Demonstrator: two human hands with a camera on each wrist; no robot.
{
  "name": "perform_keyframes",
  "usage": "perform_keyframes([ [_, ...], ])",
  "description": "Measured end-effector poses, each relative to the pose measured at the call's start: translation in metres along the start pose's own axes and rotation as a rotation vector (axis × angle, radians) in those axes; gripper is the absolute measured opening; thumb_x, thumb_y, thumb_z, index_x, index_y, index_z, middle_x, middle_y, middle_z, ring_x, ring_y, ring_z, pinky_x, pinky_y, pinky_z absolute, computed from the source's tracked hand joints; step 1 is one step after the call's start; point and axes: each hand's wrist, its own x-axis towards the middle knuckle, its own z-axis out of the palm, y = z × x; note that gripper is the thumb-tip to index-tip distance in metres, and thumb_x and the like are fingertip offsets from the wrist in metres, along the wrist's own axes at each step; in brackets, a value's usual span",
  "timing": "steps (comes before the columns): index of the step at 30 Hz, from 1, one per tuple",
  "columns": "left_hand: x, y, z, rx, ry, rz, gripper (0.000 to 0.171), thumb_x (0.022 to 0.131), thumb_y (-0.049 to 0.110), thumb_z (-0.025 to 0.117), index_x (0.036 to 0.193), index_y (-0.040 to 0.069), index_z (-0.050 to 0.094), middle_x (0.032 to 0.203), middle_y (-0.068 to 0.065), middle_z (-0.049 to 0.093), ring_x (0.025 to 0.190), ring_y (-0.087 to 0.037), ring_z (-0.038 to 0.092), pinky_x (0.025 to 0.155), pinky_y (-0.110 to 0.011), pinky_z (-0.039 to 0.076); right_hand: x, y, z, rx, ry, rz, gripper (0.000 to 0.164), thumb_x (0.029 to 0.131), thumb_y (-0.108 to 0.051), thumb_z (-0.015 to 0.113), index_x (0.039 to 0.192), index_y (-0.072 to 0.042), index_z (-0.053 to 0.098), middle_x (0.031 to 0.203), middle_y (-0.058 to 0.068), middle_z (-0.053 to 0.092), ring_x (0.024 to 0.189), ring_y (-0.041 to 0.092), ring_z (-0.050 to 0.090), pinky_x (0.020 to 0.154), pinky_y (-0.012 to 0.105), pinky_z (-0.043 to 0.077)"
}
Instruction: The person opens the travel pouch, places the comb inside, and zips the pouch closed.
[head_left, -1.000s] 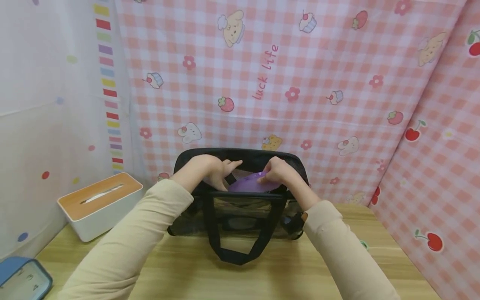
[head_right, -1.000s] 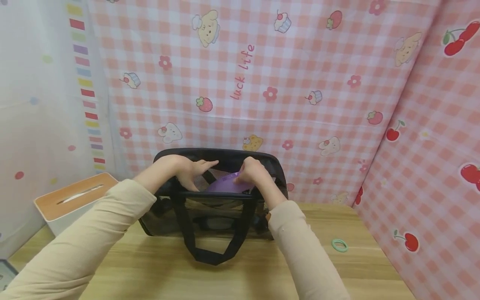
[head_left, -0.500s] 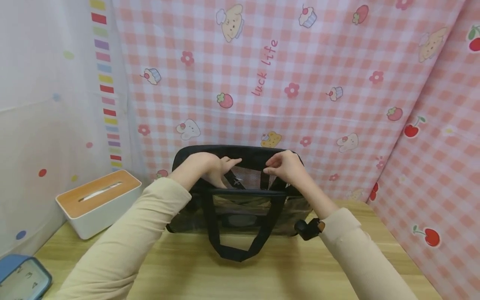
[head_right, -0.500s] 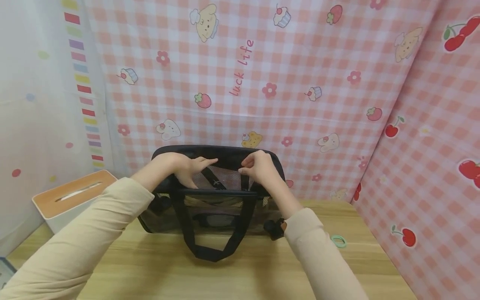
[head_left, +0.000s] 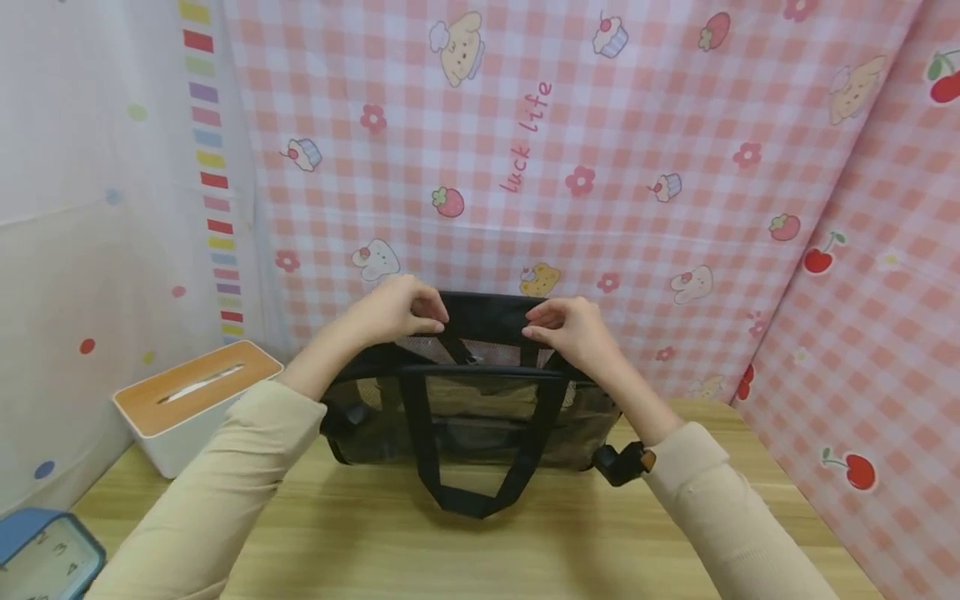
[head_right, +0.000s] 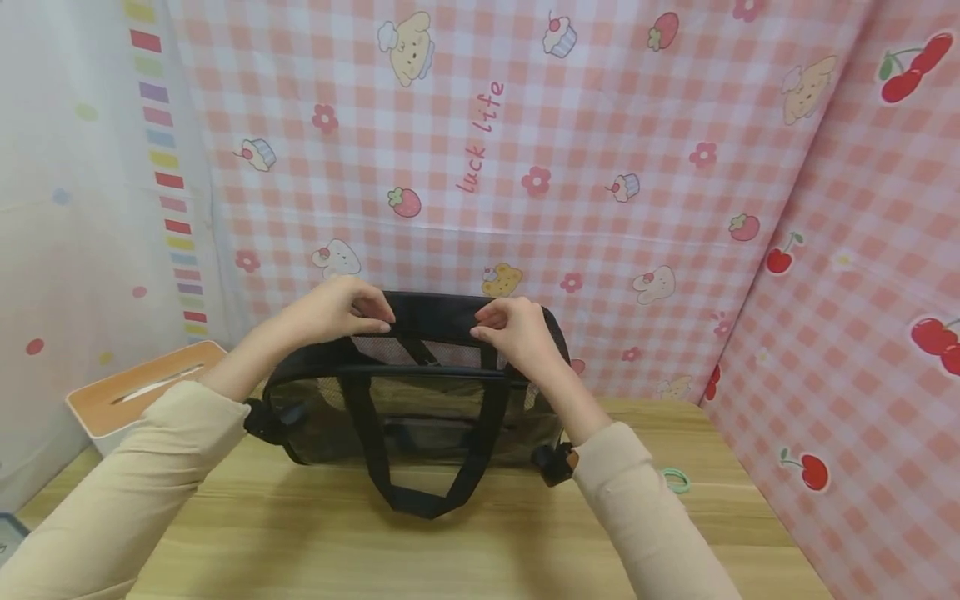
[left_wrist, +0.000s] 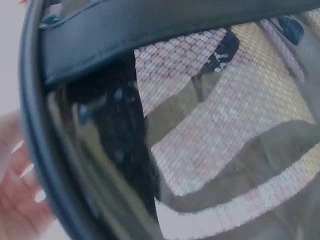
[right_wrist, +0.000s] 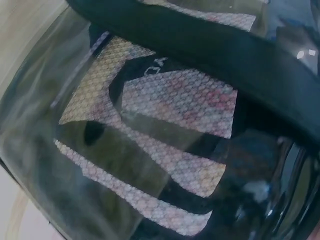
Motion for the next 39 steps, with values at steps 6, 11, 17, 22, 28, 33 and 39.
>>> perform_keyframes([
  [6, -0.039, -0.008, -0.007, -0.026, 0.244, -0.040, 0.009, 0.082, 0.005, 0.066, 0.088, -0.001, 0.070, 0.086, -0.015, 0.070, 0.079, -0.025, 0.068, 0.071, -0.036, 0.055, 0.005, -0.014, 0.013, 0.006, -0.026, -0.030, 0.023, 0.084, -0.015, 0.066, 0.102, -0.001, 0.067, 0.097, 0.015, 0.069, 0.087, 0.025, 0.067, 0.075, 0.036, 0.055],
  [11, -0.076, -0.018, 0.000, 0.000, 0.416, -0.027, 0.017, 0.078, 0.011, 0.071, 0.092, 0.004, 0.070, 0.088, -0.011, 0.070, 0.080, -0.025, 0.066, 0.069, -0.039, 0.055, 0.012, -0.030, 0.027, 0.006, -0.069, -0.045, 0.023, 0.085, -0.016, 0.065, 0.103, -0.002, 0.067, 0.097, 0.013, 0.069, 0.086, 0.023, 0.067, 0.074, 0.033, 0.055],
  [17, -0.107, -0.036, 0.029, 0.144, 0.635, 0.097, 0.047, 0.058, 0.015, 0.083, 0.099, 0.001, 0.067, 0.095, -0.012, 0.067, 0.083, -0.028, 0.061, 0.068, -0.039, 0.053, 0.023, -0.052, 0.045, 0.004, -0.132, -0.111, 0.023, 0.086, -0.014, 0.064, 0.104, -0.001, 0.065, 0.097, 0.013, 0.069, 0.086, 0.022, 0.067, 0.074, 0.031, 0.055],
  [22, -0.118, -0.042, 0.056, 0.219, 0.774, 0.148, 0.039, 0.060, 0.003, 0.081, 0.096, -0.001, 0.066, 0.093, -0.012, 0.065, 0.089, -0.025, 0.060, 0.075, -0.034, 0.052, 0.036, -0.081, 0.061, -0.049, -0.206, -0.161, 0.023, 0.087, -0.013, 0.063, 0.106, -0.001, 0.063, 0.100, 0.012, 0.067, 0.091, 0.021, 0.065, 0.079, 0.028, 0.054],
  [28, -0.120, -0.042, 0.067, 0.237, 0.844, 0.113, 0.023, 0.068, -0.005, 0.074, 0.089, 0.001, 0.068, 0.085, -0.010, 0.066, 0.081, -0.023, 0.062, 0.069, -0.031, 0.054, 0.055, -0.125, 0.083, -0.235, -0.337, -0.274, 0.027, 0.089, -0.012, 0.060, 0.113, -0.001, 0.060, 0.109, 0.011, 0.064, 0.101, 0.020, 0.062, 0.085, 0.027, 0.051],
  [33, -0.118, -0.042, 0.067, 0.233, 0.862, 0.120, 0.022, 0.066, -0.005, 0.075, 0.086, 0.001, 0.069, 0.083, -0.010, 0.067, 0.079, -0.023, 0.064, 0.067, -0.032, 0.054, 0.071, -0.158, 0.098, -0.437, -0.456, -0.329, 0.028, 0.091, -0.013, 0.056, 0.118, -0.004, 0.058, 0.116, 0.009, 0.061, 0.103, 0.017, 0.061, 0.084, 0.024, 0.051],
  [39, -0.119, -0.043, 0.069, 0.228, 0.865, 0.135, 0.023, 0.064, -0.007, 0.076, 0.085, 0.000, 0.069, 0.082, -0.009, 0.067, 0.079, -0.023, 0.064, 0.068, -0.030, 0.054, 0.086, -0.185, 0.121, -0.707, -0.596, -0.407, 0.028, 0.088, -0.011, 0.061, 0.116, -0.009, 0.057, 0.114, 0.003, 0.061, 0.100, 0.013, 0.059, 0.083, 0.022, 0.050],
])
